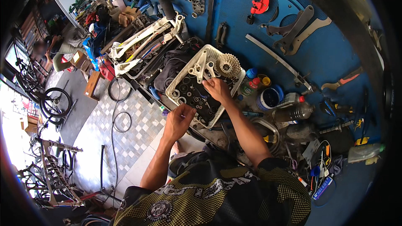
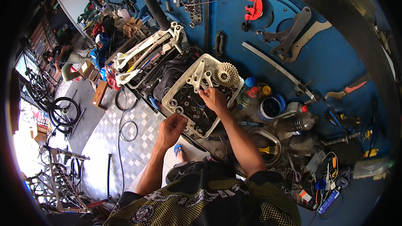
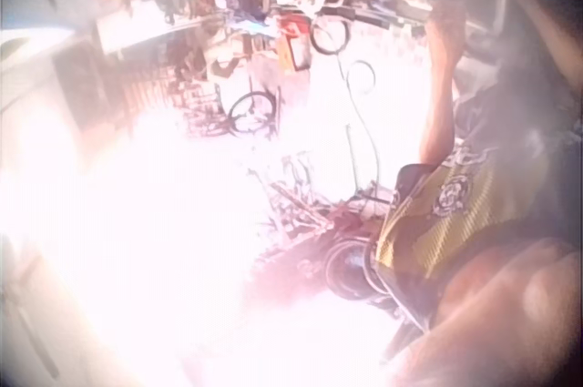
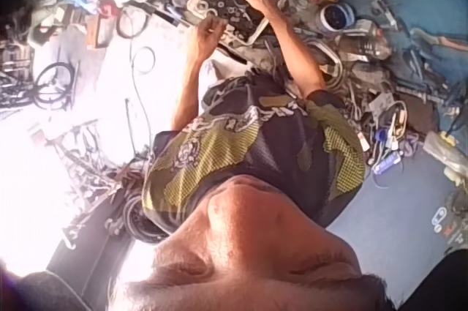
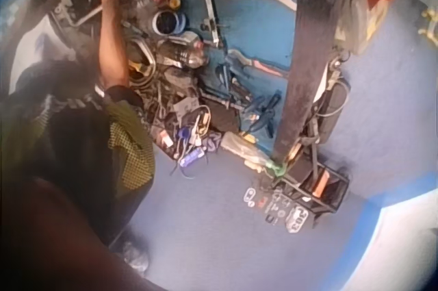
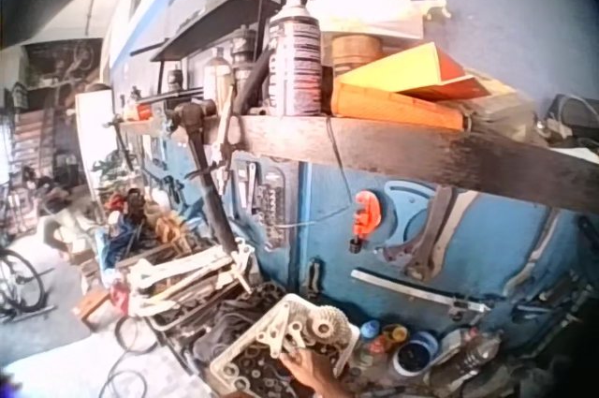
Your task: The person selects a white bicycle crank arm from a parts bin, then uses a screwdriver to tighten bolts on the crank arm. They attach the crank arm to the bicycle's bottom bracket and continue tightening the bolts to secure it in place.
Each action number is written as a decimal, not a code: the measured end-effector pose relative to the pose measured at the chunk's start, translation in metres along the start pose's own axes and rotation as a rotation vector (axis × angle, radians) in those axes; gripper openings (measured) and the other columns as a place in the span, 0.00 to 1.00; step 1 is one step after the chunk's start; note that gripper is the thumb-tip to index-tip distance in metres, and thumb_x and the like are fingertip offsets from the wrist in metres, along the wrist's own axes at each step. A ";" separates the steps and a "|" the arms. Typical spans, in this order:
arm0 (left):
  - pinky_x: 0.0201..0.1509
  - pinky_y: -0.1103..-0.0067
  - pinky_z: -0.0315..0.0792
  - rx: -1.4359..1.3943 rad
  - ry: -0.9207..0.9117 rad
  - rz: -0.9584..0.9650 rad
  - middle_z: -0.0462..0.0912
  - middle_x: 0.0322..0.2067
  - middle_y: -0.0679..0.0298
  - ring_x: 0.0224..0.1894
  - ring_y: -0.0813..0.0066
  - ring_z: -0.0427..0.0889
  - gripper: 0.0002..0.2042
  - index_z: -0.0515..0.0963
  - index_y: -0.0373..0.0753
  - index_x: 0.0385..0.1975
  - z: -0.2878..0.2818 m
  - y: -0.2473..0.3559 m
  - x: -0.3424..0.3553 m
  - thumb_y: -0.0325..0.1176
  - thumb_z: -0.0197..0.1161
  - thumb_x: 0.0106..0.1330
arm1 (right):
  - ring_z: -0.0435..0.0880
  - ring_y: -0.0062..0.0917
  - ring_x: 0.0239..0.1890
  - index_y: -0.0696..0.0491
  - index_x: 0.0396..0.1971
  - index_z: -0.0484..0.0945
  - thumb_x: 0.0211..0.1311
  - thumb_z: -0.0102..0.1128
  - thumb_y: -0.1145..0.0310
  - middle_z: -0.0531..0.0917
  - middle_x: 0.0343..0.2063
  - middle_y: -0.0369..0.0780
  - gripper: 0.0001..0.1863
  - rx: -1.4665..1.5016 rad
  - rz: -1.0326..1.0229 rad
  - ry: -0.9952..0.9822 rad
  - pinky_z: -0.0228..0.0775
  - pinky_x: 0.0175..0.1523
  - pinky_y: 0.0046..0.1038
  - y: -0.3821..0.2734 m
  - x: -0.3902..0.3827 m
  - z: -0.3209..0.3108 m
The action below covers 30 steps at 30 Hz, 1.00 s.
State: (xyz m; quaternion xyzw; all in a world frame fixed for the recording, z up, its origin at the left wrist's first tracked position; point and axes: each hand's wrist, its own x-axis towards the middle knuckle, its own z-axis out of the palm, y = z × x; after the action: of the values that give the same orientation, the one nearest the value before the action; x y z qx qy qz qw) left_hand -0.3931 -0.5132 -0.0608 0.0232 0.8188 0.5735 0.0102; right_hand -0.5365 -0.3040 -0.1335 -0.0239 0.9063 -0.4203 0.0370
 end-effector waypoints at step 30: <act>0.62 0.60 0.81 -0.902 0.068 -0.119 0.79 0.61 0.46 0.63 0.54 0.81 0.24 0.70 0.28 0.64 0.051 0.022 0.039 0.38 0.63 0.76 | 0.86 0.31 0.36 0.44 0.56 0.85 0.59 0.74 0.71 0.82 0.37 0.36 0.23 -0.238 -0.569 0.403 0.79 0.39 0.33 -0.054 -0.120 -0.052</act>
State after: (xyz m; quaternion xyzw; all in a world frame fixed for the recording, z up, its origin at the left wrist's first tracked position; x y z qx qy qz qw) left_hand -0.4289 -0.4563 -0.0574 -0.0497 0.4868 0.8717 0.0253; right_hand -0.4208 -0.2901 -0.0527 -0.1958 0.8951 -0.3018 -0.2635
